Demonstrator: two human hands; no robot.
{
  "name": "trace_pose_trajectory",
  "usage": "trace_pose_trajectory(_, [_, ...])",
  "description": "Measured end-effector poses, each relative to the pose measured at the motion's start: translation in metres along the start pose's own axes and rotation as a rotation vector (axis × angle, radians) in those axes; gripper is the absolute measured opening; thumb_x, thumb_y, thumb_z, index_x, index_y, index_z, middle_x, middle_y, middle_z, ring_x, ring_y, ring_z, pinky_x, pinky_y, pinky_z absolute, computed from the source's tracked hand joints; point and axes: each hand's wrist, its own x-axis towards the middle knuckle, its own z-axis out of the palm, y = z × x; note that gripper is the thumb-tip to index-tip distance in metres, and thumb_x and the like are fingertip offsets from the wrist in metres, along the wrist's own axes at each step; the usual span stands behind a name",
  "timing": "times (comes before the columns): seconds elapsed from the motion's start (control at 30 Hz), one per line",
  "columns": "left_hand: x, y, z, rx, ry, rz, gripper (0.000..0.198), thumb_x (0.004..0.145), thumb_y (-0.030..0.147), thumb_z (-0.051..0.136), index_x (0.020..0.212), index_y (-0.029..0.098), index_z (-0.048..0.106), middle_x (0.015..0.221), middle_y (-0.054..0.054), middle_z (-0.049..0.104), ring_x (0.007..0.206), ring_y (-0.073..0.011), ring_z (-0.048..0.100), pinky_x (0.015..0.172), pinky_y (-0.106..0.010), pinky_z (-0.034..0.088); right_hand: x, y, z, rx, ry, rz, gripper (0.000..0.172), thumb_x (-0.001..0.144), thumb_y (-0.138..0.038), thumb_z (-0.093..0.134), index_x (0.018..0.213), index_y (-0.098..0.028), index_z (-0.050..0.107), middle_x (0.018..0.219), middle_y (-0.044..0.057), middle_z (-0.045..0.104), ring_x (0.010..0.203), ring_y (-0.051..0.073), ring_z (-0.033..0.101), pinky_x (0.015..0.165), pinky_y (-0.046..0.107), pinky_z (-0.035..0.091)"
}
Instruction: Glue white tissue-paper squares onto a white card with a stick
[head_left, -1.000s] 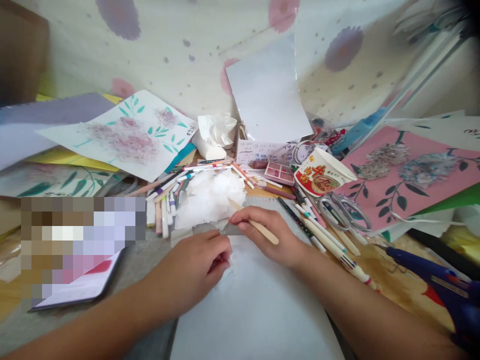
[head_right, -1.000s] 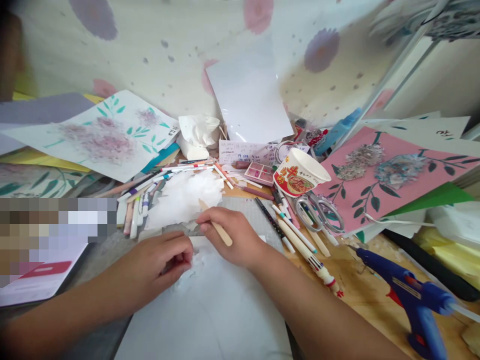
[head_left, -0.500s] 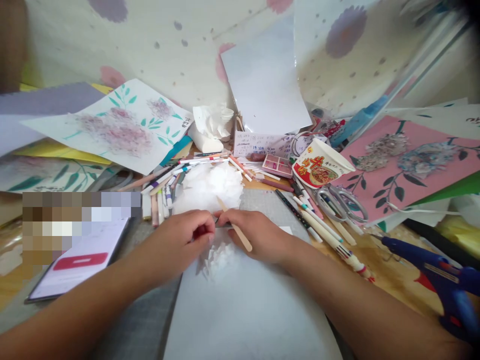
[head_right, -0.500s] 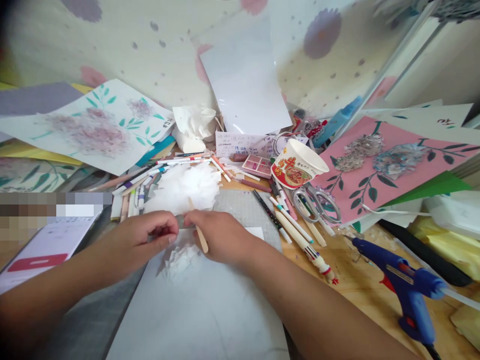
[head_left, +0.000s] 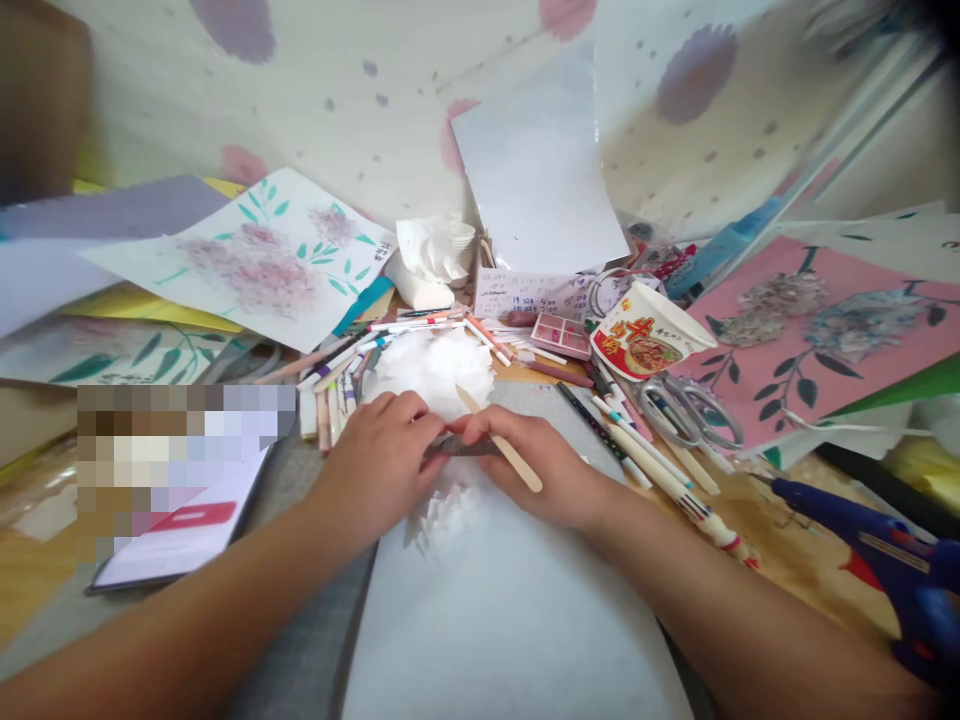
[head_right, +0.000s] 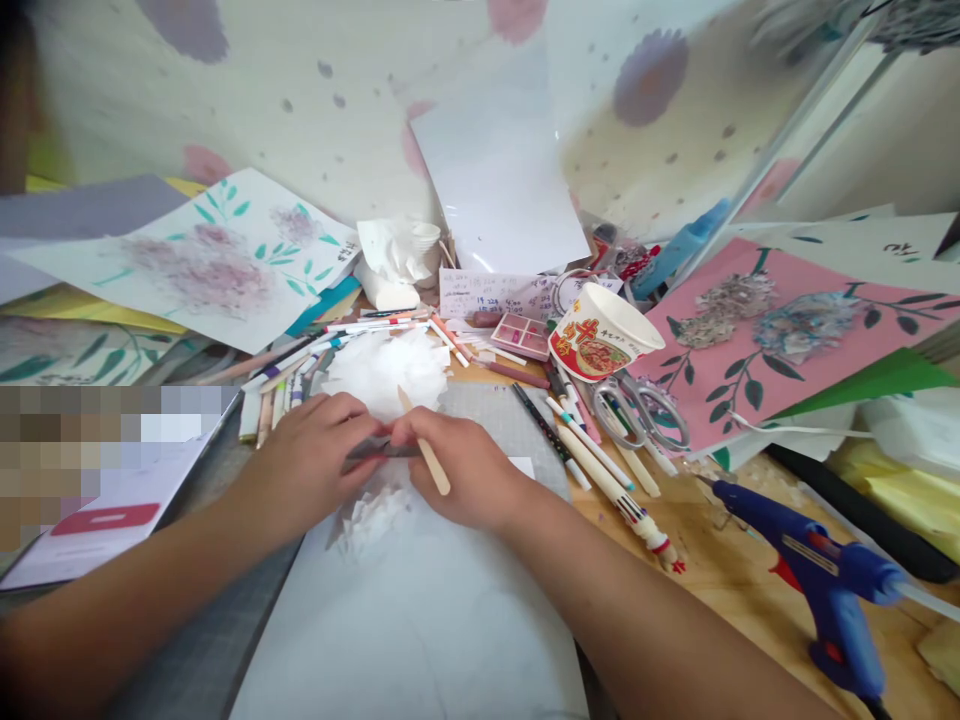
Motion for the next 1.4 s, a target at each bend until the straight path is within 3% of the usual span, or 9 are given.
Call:
trace_pose_trajectory(0.2, [0.012, 0.003, 0.009, 0.097, 0.048, -0.047, 0.02, 0.09, 0.022, 0.053, 0.079, 0.019, 0.069, 0.086, -0.007, 0.063, 0.092, -0.0312, 0.053, 0.076, -0.046, 0.036, 0.0, 0.013, 0.0, 0.069, 0.14, 0.034, 0.02, 0.079, -0.008, 0.049, 0.094, -0.021, 0.053, 0.108, 0.01, 0.07, 0.104, 0.022, 0.066, 0.09, 0.038, 0.05])
trace_pose_trajectory(0.37, [0.01, 0.0, 0.0, 0.033, 0.07, -0.079, 0.015, 0.087, 0.018, 0.054, 0.077, 0.021, 0.065, 0.086, -0.003, 0.065, 0.09, -0.0254, 0.054, 0.074, -0.04, 0.033, -0.004, 0.012, -0.004, 0.115, 0.209, 0.065, 0.019, 0.08, -0.009, 0.05, 0.094, -0.021, 0.055, 0.108, 0.009, 0.07, 0.107, 0.022, 0.067, 0.091, 0.038, 0.05])
trace_pose_trajectory(0.53, [0.006, -0.004, -0.013, -0.072, 0.039, -0.135, 0.017, 0.089, 0.025, 0.05, 0.081, 0.022, 0.065, 0.092, -0.003, 0.066, 0.091, -0.0249, 0.055, 0.074, -0.039, 0.031, -0.006, 0.011, -0.004, 0.116, 0.182, 0.042, 0.018, 0.083, -0.008, 0.05, 0.094, -0.022, 0.054, 0.103, 0.007, 0.07, 0.112, 0.021, 0.065, 0.088, 0.036, 0.051])
trace_pose_trajectory(0.83, [0.007, -0.007, -0.006, 0.006, -0.006, -0.104, 0.013, 0.085, 0.024, 0.054, 0.083, 0.022, 0.067, 0.093, -0.007, 0.067, 0.094, -0.03, 0.054, 0.076, -0.041, 0.033, -0.006, 0.016, -0.002, 0.087, 0.162, 0.029, 0.021, 0.082, -0.006, 0.05, 0.096, -0.021, 0.054, 0.112, 0.009, 0.07, 0.105, 0.019, 0.067, 0.089, 0.035, 0.05])
trace_pose_trajectory(1.03, [0.006, -0.003, -0.02, -0.331, -0.076, -0.113, 0.022, 0.088, 0.032, 0.048, 0.078, 0.02, 0.065, 0.085, -0.003, 0.066, 0.086, -0.0237, 0.059, 0.076, -0.036, 0.037, -0.007, 0.0, -0.004, 0.122, 0.123, 0.023, 0.017, 0.083, -0.012, 0.058, 0.096, -0.021, 0.053, 0.119, 0.011, 0.067, 0.106, 0.02, 0.066, 0.09, 0.036, 0.049])
trace_pose_trajectory(1.1, [0.002, 0.001, -0.027, -0.47, -0.129, -0.089, 0.025, 0.088, 0.036, 0.048, 0.077, 0.02, 0.064, 0.079, -0.001, 0.066, 0.078, -0.0199, 0.059, 0.071, -0.031, 0.039, -0.007, -0.006, -0.003, 0.139, 0.122, 0.014, 0.017, 0.082, -0.018, 0.064, 0.094, -0.021, 0.053, 0.113, 0.009, 0.068, 0.1, 0.02, 0.066, 0.087, 0.034, 0.05])
trace_pose_trajectory(1.17, [-0.002, 0.006, -0.033, -0.573, -0.155, -0.087, 0.028, 0.089, 0.038, 0.046, 0.077, 0.02, 0.064, 0.075, 0.001, 0.065, 0.073, -0.018, 0.058, 0.067, -0.028, 0.04, -0.008, -0.012, 0.0, 0.125, 0.156, 0.04, 0.017, 0.081, -0.023, 0.068, 0.088, -0.021, 0.053, 0.094, 0.004, 0.069, 0.083, 0.017, 0.065, 0.075, 0.029, 0.051])
trace_pose_trajectory(1.27, [-0.007, 0.012, -0.038, -0.609, -0.184, -0.11, 0.031, 0.089, 0.042, 0.044, 0.077, 0.021, 0.063, 0.069, 0.003, 0.062, 0.066, -0.0164, 0.056, 0.062, -0.027, 0.039, -0.009, -0.019, 0.002, 0.142, 0.213, 0.119, 0.018, 0.078, -0.023, 0.069, 0.076, -0.021, 0.051, 0.068, -0.003, 0.059, 0.058, 0.011, 0.052, 0.055, 0.022, 0.043])
trace_pose_trajectory(1.4, [-0.01, 0.014, -0.039, -0.635, -0.195, -0.187, 0.022, 0.083, 0.041, 0.053, 0.075, 0.022, 0.061, 0.064, 0.005, 0.058, 0.06, -0.0145, 0.051, 0.057, -0.025, 0.037, -0.011, -0.028, -0.003, 0.3, 0.16, 0.245, 0.017, 0.074, -0.016, 0.066, 0.071, -0.02, 0.049, 0.062, -0.005, 0.054, 0.053, 0.009, 0.05, 0.049, 0.021, 0.039])
